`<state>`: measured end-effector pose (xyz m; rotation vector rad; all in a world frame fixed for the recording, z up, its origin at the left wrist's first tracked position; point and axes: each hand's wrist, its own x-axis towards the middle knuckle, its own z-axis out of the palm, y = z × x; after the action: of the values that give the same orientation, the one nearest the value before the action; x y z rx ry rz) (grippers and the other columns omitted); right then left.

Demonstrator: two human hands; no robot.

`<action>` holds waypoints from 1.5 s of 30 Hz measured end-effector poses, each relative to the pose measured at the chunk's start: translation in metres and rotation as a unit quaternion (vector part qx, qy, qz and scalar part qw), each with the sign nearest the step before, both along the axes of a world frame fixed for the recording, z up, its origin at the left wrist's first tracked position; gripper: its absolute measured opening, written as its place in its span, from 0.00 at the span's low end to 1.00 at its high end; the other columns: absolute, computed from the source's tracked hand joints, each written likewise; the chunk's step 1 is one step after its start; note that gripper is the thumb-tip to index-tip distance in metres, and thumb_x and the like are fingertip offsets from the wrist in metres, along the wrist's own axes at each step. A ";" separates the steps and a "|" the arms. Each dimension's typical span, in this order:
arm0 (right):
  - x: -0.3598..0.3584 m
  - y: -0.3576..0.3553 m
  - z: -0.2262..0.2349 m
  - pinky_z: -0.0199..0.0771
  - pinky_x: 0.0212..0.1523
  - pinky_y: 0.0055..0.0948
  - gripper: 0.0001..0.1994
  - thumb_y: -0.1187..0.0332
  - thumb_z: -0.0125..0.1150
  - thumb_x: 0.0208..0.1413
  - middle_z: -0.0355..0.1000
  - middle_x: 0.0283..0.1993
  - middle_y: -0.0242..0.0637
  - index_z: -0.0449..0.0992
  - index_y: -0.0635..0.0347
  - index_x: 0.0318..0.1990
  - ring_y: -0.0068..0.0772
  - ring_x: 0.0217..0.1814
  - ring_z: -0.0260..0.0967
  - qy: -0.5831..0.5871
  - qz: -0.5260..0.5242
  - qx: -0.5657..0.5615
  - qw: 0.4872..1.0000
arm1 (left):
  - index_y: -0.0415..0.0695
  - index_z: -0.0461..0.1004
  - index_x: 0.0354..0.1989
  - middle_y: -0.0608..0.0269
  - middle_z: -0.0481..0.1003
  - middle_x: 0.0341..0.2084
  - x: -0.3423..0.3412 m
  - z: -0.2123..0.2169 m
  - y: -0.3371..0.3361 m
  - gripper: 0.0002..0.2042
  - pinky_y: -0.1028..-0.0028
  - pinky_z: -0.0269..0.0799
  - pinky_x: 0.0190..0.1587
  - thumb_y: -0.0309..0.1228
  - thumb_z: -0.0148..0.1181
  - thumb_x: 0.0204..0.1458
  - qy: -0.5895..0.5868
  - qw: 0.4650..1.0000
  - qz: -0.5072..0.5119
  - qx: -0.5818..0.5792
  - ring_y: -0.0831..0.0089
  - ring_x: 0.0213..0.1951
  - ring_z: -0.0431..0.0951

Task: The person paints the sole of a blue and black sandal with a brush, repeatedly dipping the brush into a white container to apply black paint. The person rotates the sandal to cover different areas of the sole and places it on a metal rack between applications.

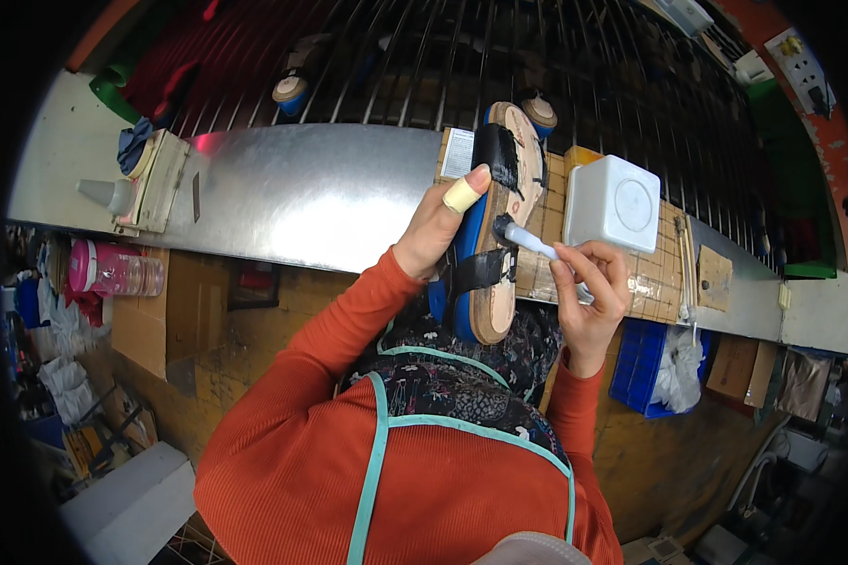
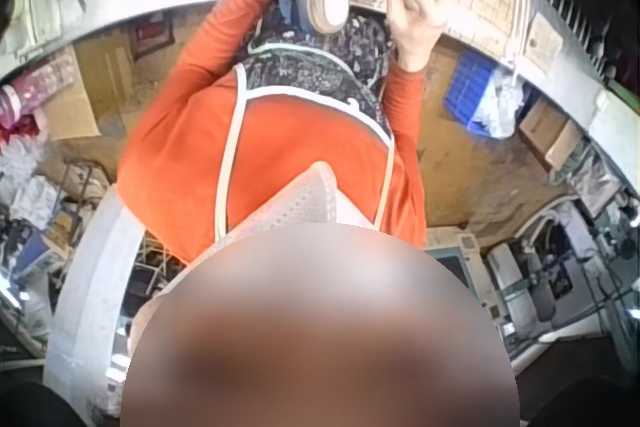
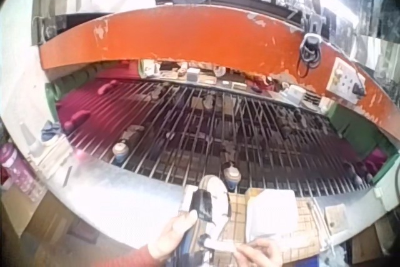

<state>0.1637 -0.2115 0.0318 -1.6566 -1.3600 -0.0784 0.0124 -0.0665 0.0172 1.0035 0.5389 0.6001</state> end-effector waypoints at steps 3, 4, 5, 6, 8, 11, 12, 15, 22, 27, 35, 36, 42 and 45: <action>0.002 -0.002 0.001 0.54 0.38 0.27 0.10 0.73 0.70 0.44 0.71 0.35 0.30 0.83 0.55 0.37 0.25 0.31 0.62 0.001 0.010 -0.009 1.000 | 0.36 0.71 0.48 0.61 0.76 0.36 0.001 0.003 0.003 0.32 0.78 0.74 0.37 0.59 0.46 0.58 0.001 1.000 0.000 0.007 0.77 0.35 0.77; 0.002 -0.003 0.001 0.54 0.38 0.27 0.10 0.73 0.70 0.44 0.71 0.35 0.30 0.83 0.55 0.37 0.26 0.31 0.62 0.000 0.013 -0.011 1.000 | 0.36 0.71 0.48 0.61 0.76 0.36 0.002 0.003 0.004 0.32 0.77 0.74 0.38 0.59 0.46 0.58 0.001 1.000 0.001 0.007 0.77 0.35 0.77; 0.003 -0.004 0.002 0.55 0.38 0.27 0.10 0.72 0.70 0.44 0.71 0.35 0.30 0.83 0.55 0.37 0.26 0.31 0.62 0.000 0.016 -0.013 1.000 | 0.36 0.71 0.49 0.61 0.76 0.37 0.002 0.004 0.005 0.32 0.77 0.74 0.38 0.59 0.47 0.58 0.000 1.000 0.001 0.007 0.77 0.35 0.77; 0.004 -0.005 0.002 0.55 0.38 0.27 0.10 0.72 0.70 0.44 0.71 0.35 0.30 0.83 0.55 0.37 0.26 0.31 0.62 -0.001 0.017 -0.016 1.000 | 0.36 0.71 0.49 0.61 0.76 0.37 0.002 0.004 0.006 0.32 0.77 0.74 0.39 0.58 0.47 0.58 -0.011 1.000 0.000 0.012 0.77 0.36 0.77; 0.005 -0.006 0.003 0.56 0.38 0.26 0.10 0.72 0.70 0.45 0.71 0.35 0.30 0.83 0.55 0.37 0.26 0.30 0.62 0.012 0.028 -0.020 0.999 | 0.37 0.70 0.51 0.60 0.76 0.39 0.003 0.005 0.009 0.32 0.77 0.74 0.40 0.58 0.47 0.58 -0.004 1.000 -0.005 0.014 0.76 0.37 0.77; 0.004 -0.007 0.002 0.56 0.38 0.26 0.10 0.72 0.70 0.45 0.71 0.35 0.30 0.83 0.55 0.37 0.26 0.30 0.62 0.053 0.047 -0.025 0.997 | 0.37 0.68 0.54 0.58 0.75 0.42 0.006 0.004 0.013 0.33 0.76 0.74 0.43 0.59 0.46 0.58 -0.023 1.000 -0.012 0.009 0.75 0.40 0.77; 0.003 -0.008 0.001 0.56 0.38 0.26 0.10 0.73 0.70 0.45 0.71 0.35 0.30 0.83 0.56 0.37 0.26 0.30 0.62 0.071 0.054 -0.027 0.996 | 0.37 0.68 0.56 0.57 0.75 0.43 0.007 0.003 0.014 0.34 0.75 0.74 0.44 0.59 0.46 0.58 -0.034 0.999 -0.015 0.005 0.74 0.41 0.77; 0.000 -0.011 -0.001 0.56 0.38 0.26 0.10 0.73 0.70 0.44 0.71 0.34 0.30 0.84 0.55 0.36 0.25 0.30 0.62 0.081 0.052 -0.025 0.995 | 0.38 0.66 0.58 0.56 0.74 0.46 0.007 0.003 0.016 0.35 0.74 0.74 0.46 0.60 0.46 0.58 -0.026 0.999 -0.018 0.012 0.73 0.44 0.77; -0.001 -0.019 0.003 0.56 0.38 0.26 0.10 0.74 0.71 0.42 0.71 0.34 0.30 0.84 0.55 0.36 0.25 0.30 0.62 0.034 0.054 -0.022 0.998 | 0.32 0.71 0.50 0.53 0.77 0.37 0.011 0.001 0.018 0.36 0.77 0.77 0.40 0.61 0.51 0.54 -0.064 0.998 0.021 0.011 0.73 0.38 0.80; 0.007 -0.016 0.011 0.57 0.40 0.25 0.11 0.74 0.72 0.42 0.70 0.37 0.33 0.84 0.55 0.37 0.23 0.32 0.65 0.097 0.072 0.004 0.993 | 0.32 0.71 0.49 0.54 0.77 0.37 0.014 0.002 0.014 0.36 0.76 0.77 0.39 0.61 0.51 0.54 -0.062 0.998 0.024 0.005 0.73 0.37 0.80; 0.007 -0.015 0.011 0.59 0.38 0.27 0.11 0.73 0.72 0.42 0.70 0.38 0.34 0.84 0.56 0.37 0.24 0.33 0.65 0.009 0.061 -0.028 0.998 | 0.37 0.64 0.61 0.54 0.73 0.51 0.007 0.002 0.015 0.36 0.72 0.72 0.52 0.59 0.46 0.58 -0.051 0.998 -0.036 0.006 0.71 0.49 0.75; 0.009 -0.017 0.013 0.60 0.37 0.27 0.11 0.73 0.72 0.42 0.71 0.38 0.34 0.84 0.56 0.37 0.24 0.34 0.65 0.008 0.078 -0.041 0.996 | 0.38 0.64 0.61 0.54 0.73 0.51 0.007 0.002 0.016 0.36 0.72 0.72 0.52 0.59 0.46 0.58 -0.051 0.998 -0.036 0.001 0.71 0.49 0.75; 0.019 -0.010 0.016 0.66 0.30 0.21 0.09 0.76 0.69 0.46 0.70 0.36 0.35 0.83 0.60 0.38 0.23 0.33 0.65 0.112 0.098 0.016 0.989 | 0.39 0.66 0.59 0.57 0.74 0.48 0.004 0.008 0.008 0.33 0.73 0.74 0.48 0.57 0.46 0.59 -0.048 0.996 -0.068 0.014 0.73 0.46 0.76; 0.013 -0.006 0.007 0.66 0.30 0.18 0.08 0.77 0.67 0.50 0.69 0.36 0.34 0.82 0.63 0.39 0.20 0.33 0.65 0.126 0.022 0.028 0.991 | 0.39 0.67 0.58 0.58 0.75 0.46 0.004 0.009 0.000 0.30 0.73 0.75 0.47 0.55 0.46 0.60 -0.086 0.995 -0.053 -0.028 0.74 0.45 0.77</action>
<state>0.1766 -0.2177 0.0391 -1.5327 -1.1896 0.1143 0.0169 -0.0662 0.0260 0.9127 0.3461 0.5674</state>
